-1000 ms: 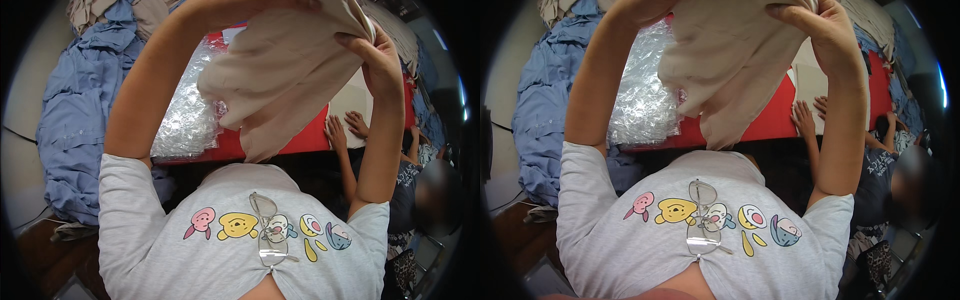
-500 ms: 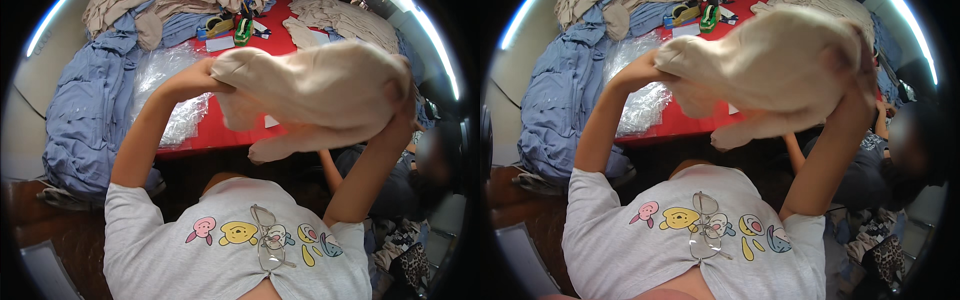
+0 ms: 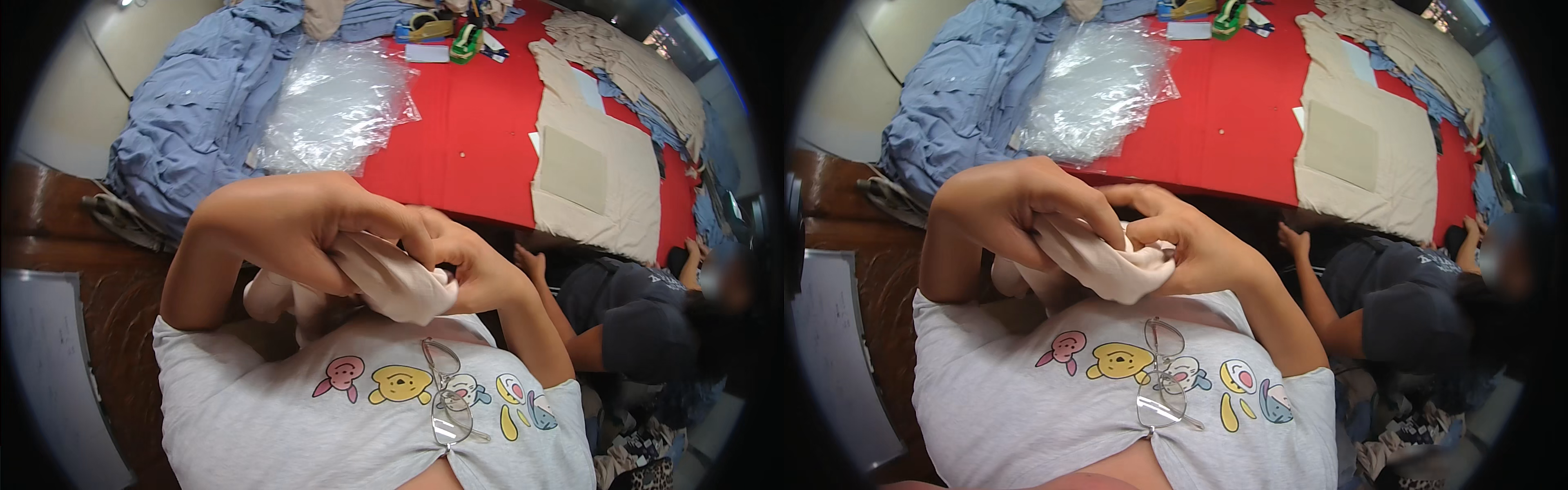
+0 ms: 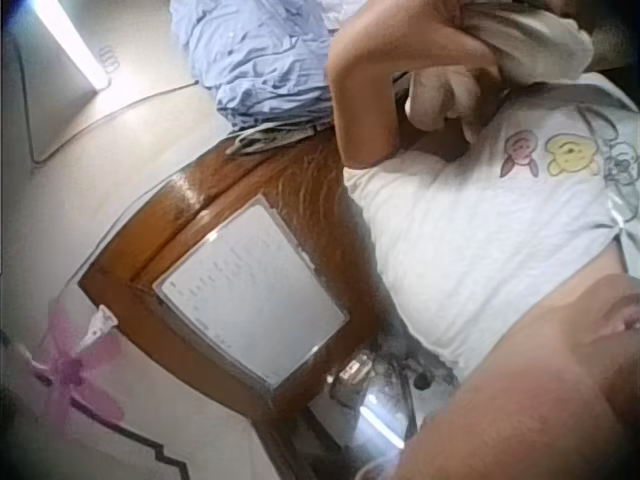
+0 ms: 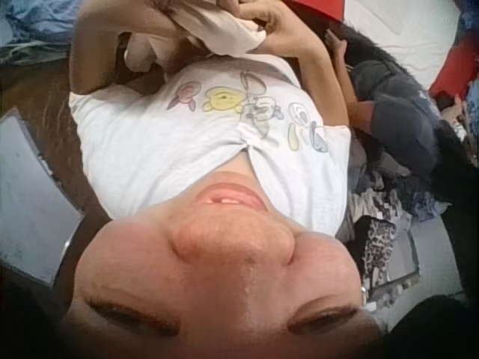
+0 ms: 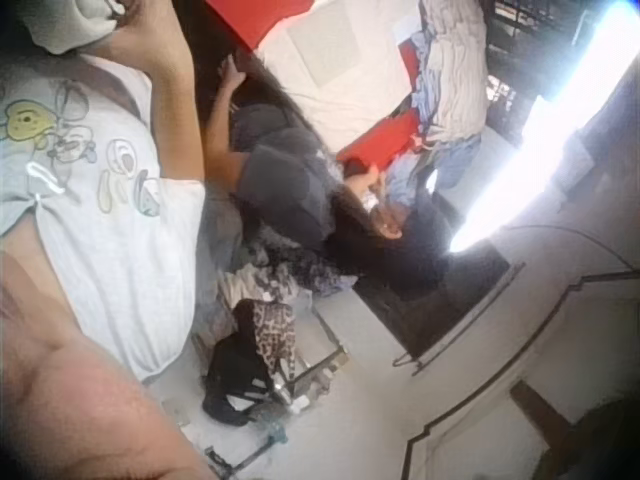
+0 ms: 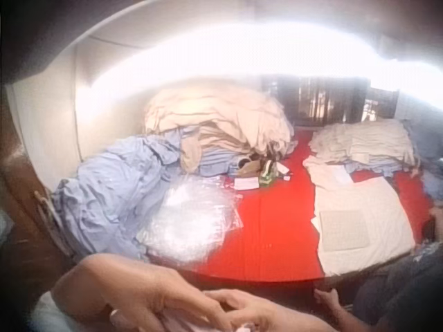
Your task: The person picks up a light-colored garment, folds it by hand, places it into a clear plastic bag, and then seals the bag.
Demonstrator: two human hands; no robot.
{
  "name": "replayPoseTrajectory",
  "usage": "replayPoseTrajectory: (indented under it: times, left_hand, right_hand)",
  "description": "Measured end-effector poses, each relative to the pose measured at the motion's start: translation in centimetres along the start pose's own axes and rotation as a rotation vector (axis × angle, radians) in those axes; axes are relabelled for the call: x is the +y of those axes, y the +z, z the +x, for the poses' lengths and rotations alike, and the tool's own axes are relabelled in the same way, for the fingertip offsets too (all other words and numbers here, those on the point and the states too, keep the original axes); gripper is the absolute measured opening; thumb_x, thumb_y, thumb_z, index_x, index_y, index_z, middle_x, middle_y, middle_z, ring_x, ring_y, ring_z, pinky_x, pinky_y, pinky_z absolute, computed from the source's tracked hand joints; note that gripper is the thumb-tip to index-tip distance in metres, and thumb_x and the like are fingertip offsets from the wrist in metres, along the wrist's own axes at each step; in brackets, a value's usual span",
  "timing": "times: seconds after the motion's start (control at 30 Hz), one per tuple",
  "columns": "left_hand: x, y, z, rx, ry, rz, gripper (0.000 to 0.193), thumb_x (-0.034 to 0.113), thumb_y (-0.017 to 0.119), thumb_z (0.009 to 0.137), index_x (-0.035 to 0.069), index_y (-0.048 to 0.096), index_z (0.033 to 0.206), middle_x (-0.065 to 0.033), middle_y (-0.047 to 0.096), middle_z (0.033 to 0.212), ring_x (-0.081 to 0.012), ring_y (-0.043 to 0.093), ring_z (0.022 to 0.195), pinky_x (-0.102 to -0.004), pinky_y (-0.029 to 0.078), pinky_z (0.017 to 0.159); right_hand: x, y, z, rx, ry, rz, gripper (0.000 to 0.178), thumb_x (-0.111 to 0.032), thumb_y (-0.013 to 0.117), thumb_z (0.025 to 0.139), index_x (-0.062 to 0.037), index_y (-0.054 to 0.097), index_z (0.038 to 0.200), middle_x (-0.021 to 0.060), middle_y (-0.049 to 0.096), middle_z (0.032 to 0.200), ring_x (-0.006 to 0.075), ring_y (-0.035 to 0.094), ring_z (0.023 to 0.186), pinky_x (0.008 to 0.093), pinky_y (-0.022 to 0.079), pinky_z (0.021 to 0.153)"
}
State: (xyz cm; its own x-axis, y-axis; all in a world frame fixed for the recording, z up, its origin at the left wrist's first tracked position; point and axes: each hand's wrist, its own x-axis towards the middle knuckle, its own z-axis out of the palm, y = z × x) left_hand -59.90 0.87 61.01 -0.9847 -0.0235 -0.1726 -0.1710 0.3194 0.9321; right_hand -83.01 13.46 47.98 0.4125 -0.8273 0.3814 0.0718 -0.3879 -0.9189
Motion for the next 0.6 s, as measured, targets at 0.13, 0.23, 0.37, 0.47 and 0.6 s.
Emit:
replayPoseTrajectory:
  times: [0.13, 0.23, 0.37, 0.47, 0.6]
  left_hand:
    - [0.1, 0.0, -2.5, 0.097, -0.346, 0.199, 0.052, 0.0, 0.077, 0.073, 0.001, 0.068, 0.125, -0.0098, 0.076, 0.096, -0.0169, 0.073, 0.088, -0.0294, 0.055, 0.078]
    - [-0.6, -1.0, -5.5, 0.176, -0.483, 0.337, 0.036, 0.009, 0.078, 0.072, -0.001, 0.068, 0.105, -0.0136, 0.068, 0.083, -0.0221, 0.068, 0.074, -0.0338, 0.051, 0.068]
    - [-0.6, -3.0, -9.1, 0.164, -0.398, 0.311, 0.022, 0.013, 0.079, 0.074, -0.002, 0.067, 0.085, -0.015, 0.061, 0.07, -0.0244, 0.06, 0.061, -0.0356, 0.048, 0.06]
    - [0.2, -3.9, -11.4, 0.183, -0.432, 0.376, 0.019, 0.011, 0.079, 0.073, -0.001, 0.068, 0.084, -0.0097, 0.057, 0.061, -0.0194, 0.058, 0.054, -0.0323, 0.045, 0.055]
    - [-2.5, -6.5, -12.1, 0.421, -0.384, 0.124, 0.022, 0.014, 0.081, 0.078, 0.0, 0.067, 0.087, -0.0031, 0.058, 0.067, -0.0074, 0.057, 0.062, -0.0269, 0.039, 0.057]
  right_hand:
    - [0.3, -0.7, -1.4, 0.072, 0.309, 0.552, 0.039, -0.002, 0.081, 0.08, 0.0009, 0.071, 0.118, -0.0008, 0.07, 0.109, 0.0047, 0.062, 0.101, 0.0252, 0.051, 0.087]
    - [0.6, -2.5, -2.1, 0.113, 0.375, 0.239, 0.051, -0.011, 0.088, 0.081, 0.0015, 0.069, 0.127, 0.0026, 0.074, 0.111, 0.0089, 0.067, 0.102, 0.0271, 0.053, 0.088]
    - [2.7, -4.9, -3.8, -0.292, 0.828, -0.275, 0.05, -0.02, 0.092, 0.074, 0.0, 0.078, 0.117, 0.014, 0.081, 0.102, 0.022, 0.076, 0.092, 0.0353, 0.058, 0.087]
    - [5.0, -4.4, -5.4, -0.212, 0.861, -0.305, 0.044, -0.019, 0.09, 0.075, 0.0003, 0.077, 0.112, 0.0117, 0.079, 0.106, 0.021, 0.074, 0.095, 0.0351, 0.057, 0.087]
    - [6.5, -6.1, -6.4, 0.337, 0.608, 0.278, 0.044, -0.004, 0.083, 0.08, -0.0027, 0.071, 0.122, 0.0043, 0.073, 0.114, 0.0144, 0.07, 0.108, 0.0298, 0.055, 0.094]
